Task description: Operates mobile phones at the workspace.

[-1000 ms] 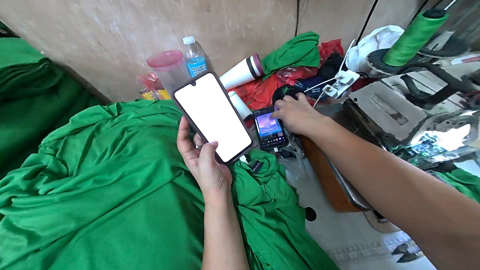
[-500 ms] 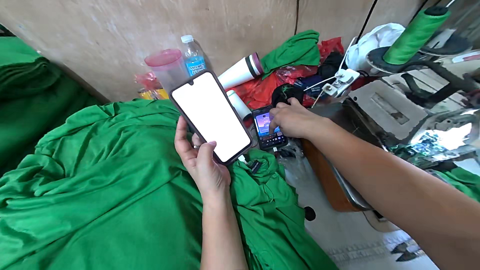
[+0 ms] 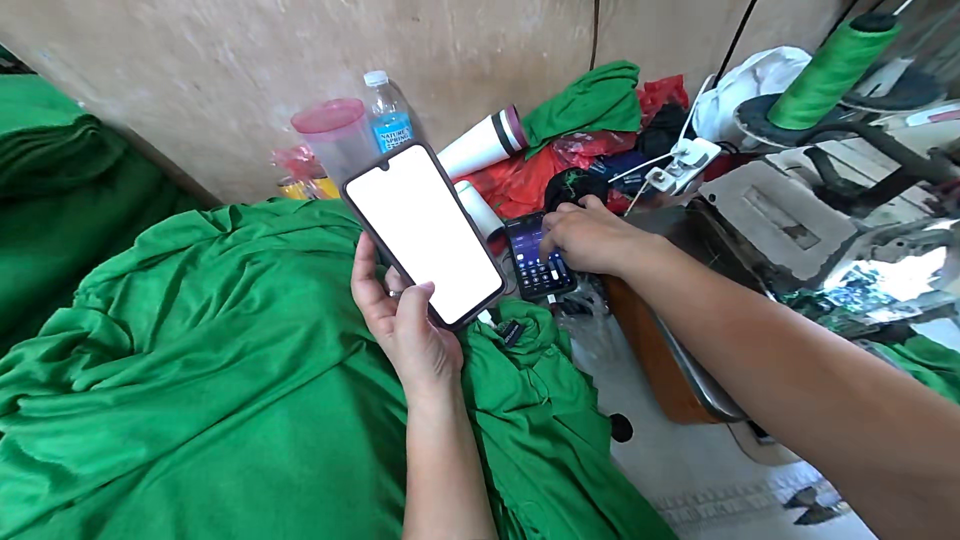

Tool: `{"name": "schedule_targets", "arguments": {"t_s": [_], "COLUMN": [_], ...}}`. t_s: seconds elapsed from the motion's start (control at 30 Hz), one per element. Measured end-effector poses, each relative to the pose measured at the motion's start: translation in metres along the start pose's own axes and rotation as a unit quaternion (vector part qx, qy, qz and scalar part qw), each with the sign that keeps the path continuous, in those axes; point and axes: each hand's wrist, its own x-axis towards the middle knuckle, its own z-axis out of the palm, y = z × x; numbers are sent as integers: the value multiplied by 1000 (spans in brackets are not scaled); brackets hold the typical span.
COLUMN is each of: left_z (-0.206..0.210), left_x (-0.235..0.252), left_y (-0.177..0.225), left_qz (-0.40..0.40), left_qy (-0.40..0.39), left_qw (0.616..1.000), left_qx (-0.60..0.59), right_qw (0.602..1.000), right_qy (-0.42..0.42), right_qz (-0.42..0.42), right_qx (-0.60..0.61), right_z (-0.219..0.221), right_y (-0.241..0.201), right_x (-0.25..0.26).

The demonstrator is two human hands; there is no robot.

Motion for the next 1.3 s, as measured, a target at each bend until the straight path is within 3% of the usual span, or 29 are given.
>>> {"name": "schedule_targets", "arguments": {"t_s": [0.17,0.43,0.7,0.97,1.3], "left_z": [0,0,0,1,1], "left_x": [0,0,0,0,0], "left_y": [0,1,1,1,1], "left_qz": [5,7,2,5,4], "left_qy": [0,-1,-1,6,2], "left_qw": [1000,1000,1000,1000,1000], "left_qx": [0,-4,-7,-8,-10], "right_qw": [1000,992,994,999,999], "right_qy": [-4,-86,1,9,-41], "right_qz": [-7,-90,-83,-27,-8], "right_qx": [2,29,69,37,-18], "right_z": [-2,-5,2,-1,-2], "right_y": [-1,-10,-1,-1,-6], "right_x": [-1,-4,-1,0,1]}}
